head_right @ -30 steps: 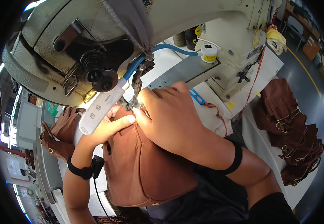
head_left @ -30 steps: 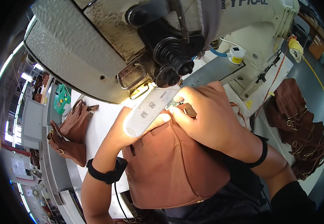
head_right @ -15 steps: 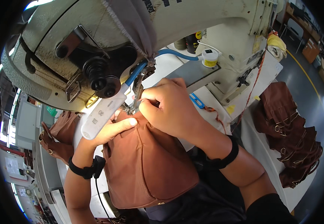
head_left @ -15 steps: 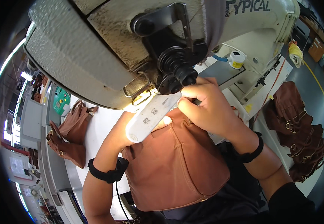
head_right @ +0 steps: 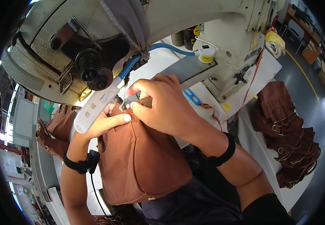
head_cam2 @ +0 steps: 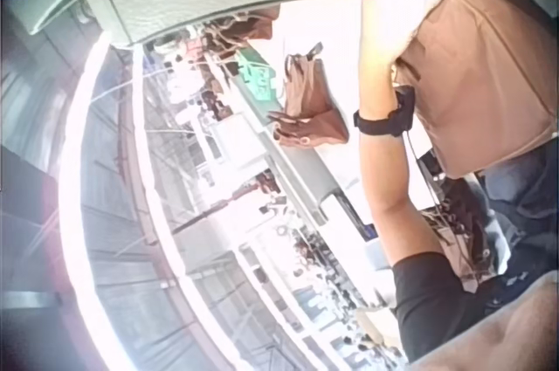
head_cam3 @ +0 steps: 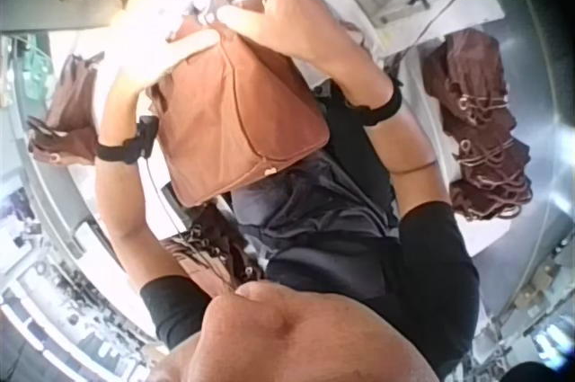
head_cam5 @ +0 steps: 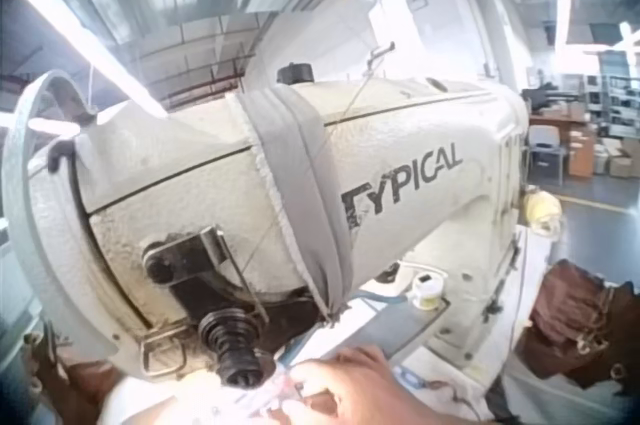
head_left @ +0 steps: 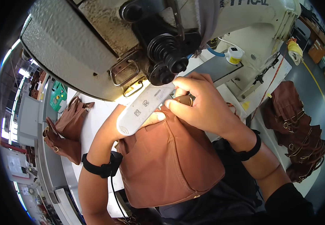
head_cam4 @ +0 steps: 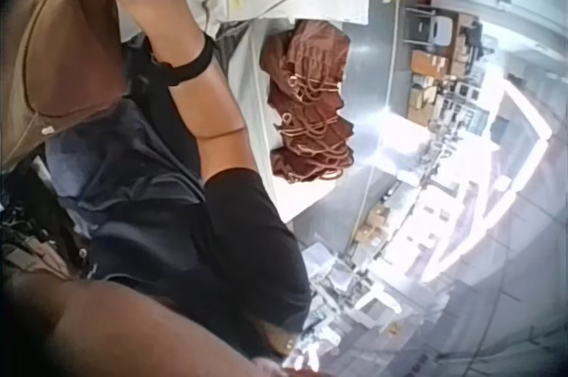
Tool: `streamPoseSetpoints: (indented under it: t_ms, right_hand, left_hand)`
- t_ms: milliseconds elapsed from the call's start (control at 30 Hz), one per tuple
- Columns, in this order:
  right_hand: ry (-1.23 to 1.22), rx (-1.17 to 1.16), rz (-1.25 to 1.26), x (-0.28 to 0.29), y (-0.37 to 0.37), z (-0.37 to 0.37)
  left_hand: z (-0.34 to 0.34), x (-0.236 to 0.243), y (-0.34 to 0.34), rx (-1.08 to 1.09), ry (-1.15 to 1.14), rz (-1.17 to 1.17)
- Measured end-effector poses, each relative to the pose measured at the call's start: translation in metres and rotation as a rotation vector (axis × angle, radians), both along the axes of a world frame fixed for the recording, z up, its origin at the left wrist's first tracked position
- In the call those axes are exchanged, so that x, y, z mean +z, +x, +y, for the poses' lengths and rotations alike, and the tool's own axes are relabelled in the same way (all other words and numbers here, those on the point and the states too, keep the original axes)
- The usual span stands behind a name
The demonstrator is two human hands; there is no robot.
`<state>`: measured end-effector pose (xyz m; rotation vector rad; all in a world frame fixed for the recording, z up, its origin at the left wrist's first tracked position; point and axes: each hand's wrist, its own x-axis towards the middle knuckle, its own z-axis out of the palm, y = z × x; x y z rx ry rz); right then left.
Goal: The person operates an industrial sewing machine to stitch a zipper onto a brown leather handbag. They guide the bag under the needle, aligning the zipper teeth with the fabric edge, and periodically stop to adjust the bag's position or trim excess thread.
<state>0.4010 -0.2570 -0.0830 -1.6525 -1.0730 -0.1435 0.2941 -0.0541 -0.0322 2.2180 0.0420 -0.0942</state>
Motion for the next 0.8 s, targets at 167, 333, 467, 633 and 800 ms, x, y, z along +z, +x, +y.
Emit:
streamPoseSetpoints:
  t_ms: [167, 333, 467, 633, 800]
  right_hand:
    - [-0.045, 0.018, 0.028, 0.0023, 0.0035, 0.0002]
    - [-0.109, 0.028, 0.078, 0.0039, 0.0054, 0.0033]
    - [-0.112, 0.032, 0.11, 0.0055, 0.0054, 0.0036]
    - [-0.127, 0.015, 0.116, 0.008, 0.0048, 0.0042]
    - [-0.105, -0.006, 0.073, 0.0043, 0.0037, 0.0067]
  left_hand:
    - [0.0024, 0.0007, 0.0022, -0.029, 0.065, -0.042]
    - [0.0048, 0.0002, 0.0038, -0.03, 0.061, -0.033]
    - [0.0064, 0.0032, 0.0042, -0.006, 0.013, 0.013]
    - [0.0083, 0.0037, 0.0047, 0.038, -0.042, 0.109]
    - [0.0104, 0.0061, 0.0046, 0.04, -0.037, 0.093]
